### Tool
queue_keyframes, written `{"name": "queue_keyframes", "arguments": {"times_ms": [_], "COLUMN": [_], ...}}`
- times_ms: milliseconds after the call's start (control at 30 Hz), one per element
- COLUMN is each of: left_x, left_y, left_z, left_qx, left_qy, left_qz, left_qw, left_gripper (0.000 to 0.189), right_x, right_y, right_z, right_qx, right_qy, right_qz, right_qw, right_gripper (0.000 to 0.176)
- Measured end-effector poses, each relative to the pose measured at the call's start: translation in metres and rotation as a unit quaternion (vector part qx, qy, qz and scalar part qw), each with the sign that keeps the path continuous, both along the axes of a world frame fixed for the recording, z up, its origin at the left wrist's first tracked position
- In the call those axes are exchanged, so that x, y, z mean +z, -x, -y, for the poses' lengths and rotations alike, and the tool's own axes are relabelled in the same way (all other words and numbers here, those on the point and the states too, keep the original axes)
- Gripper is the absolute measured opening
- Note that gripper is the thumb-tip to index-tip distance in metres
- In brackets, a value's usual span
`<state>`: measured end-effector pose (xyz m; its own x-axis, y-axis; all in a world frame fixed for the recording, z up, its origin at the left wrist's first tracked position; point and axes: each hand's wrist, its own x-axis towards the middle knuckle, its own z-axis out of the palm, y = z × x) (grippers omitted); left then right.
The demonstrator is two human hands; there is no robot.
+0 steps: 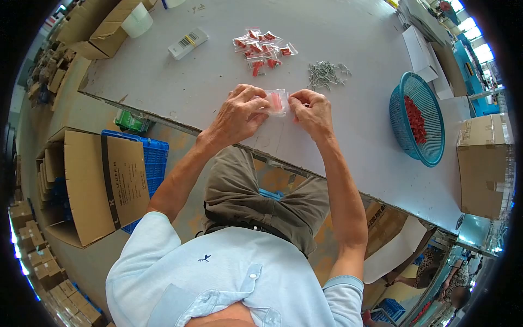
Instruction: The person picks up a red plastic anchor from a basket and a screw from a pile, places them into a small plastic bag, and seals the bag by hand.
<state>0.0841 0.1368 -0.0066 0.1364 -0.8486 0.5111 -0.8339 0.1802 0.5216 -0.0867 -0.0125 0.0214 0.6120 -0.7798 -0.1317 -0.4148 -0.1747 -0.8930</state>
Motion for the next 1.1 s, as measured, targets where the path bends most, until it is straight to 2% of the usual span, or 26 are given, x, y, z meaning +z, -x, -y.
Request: {"name": "queue_keyframes", "arguments": {"times_ms": [33,100,233,333,400,433,500,533,600,633,700,733,800,833,867,900,933,1000,1100], "left_x": [-0.001,-0.002,0.001,0.010,0.020,0.024,0.032,0.038,0.049,0.046,0.037,0.035,0.033,0.032,0.030,0.028,0.026,0.023,0.017], "left_y": [0.000,-0.001,0.000,0.004,0.010,0.016,0.036,0.047,0.066,0.070,0.078,0.085,0.099,0.103,0.107,0.110,0.113,0.119,0.126], "left_z": [0.000,0.001,0.000,0.001,0.003,0.008,0.018,0.022,0.032,0.036,0.045,0.049,0.052,0.055,0.058,0.061,0.063,0.068,0.074], "left_qx": [-0.001,-0.001,0.003,0.010,0.065,0.059,-0.014,-0.018,-0.051,-0.059,-0.137,-0.146,-0.117,-0.123,-0.122,-0.117,-0.119,-0.142,-0.165], "left_qy": [0.001,0.002,-0.004,0.014,0.108,0.110,0.086,0.084,0.066,0.067,0.013,0.012,-0.001,-0.003,-0.059,-0.115,-0.116,-0.131,-0.162], "left_qz": [0.000,0.011,0.024,0.077,0.040,0.041,-0.120,-0.121,-0.098,-0.098,-0.139,-0.139,-0.284,-0.283,-0.420,-0.547,-0.546,-0.612,-0.604], "left_qw": [1.000,1.000,1.000,0.997,0.991,0.991,0.989,0.989,0.992,0.991,0.981,0.979,0.952,0.951,0.897,0.821,0.822,0.767,0.763], "left_gripper": [0.020,0.020,0.020,0.024,0.029,0.029,0.033,0.033,0.030,0.030,0.024,0.024,0.013,0.013,0.011,0.010,0.010,0.012,0.014], "right_x": [-0.001,-0.005,-0.013,-0.008,0.001,0.012,0.034,0.041,0.053,0.059,0.066,0.066,0.062,0.058,0.050,0.042,0.030,0.012,0.011], "right_y": [0.001,0.005,0.014,0.026,0.037,0.042,0.053,0.060,0.073,0.080,0.093,0.099,0.108,0.114,0.119,0.124,0.129,0.136,0.148], "right_z": [0.001,0.003,0.006,0.005,0.003,-0.001,-0.011,-0.013,-0.012,-0.012,-0.012,-0.011,-0.010,-0.007,-0.003,0.002,0.004,0.003,0.002], "right_qx": [-0.001,-0.030,-0.031,-0.063,-0.027,-0.032,0.005,0.001,0.066,0.059,0.121,0.113,0.059,0.053,0.026,0.001,-0.001,-0.021,-0.037], "right_qy": [0.001,-0.071,-0.077,-0.071,-0.002,0.001,0.089,0.089,0.187,0.188,0.287,0.286,0.254,0.254,0.263,0.271,0.272,0.045,-0.024], "right_qz": [0.000,0.056,0.121,0.166,0.168,0.170,0.127,0.126,0.034,0.033,-0.021,-0.024,0.049,0.048,0.075,0.102,0.102,0.201,0.219], "right_qw": [1.000,0.995,0.989,0.982,0.985,0.985,0.988,0.988,0.980,0.980,0.950,0.951,0.964,0.965,0.962,0.957,0.957,0.978,0.975], "right_gripper": [0.016,0.013,0.008,0.007,0.007,0.007,0.012,0.012,0.019,0.019,0.022,0.022,0.022,0.022,0.022,0.022,0.022,0.017,0.011]}}
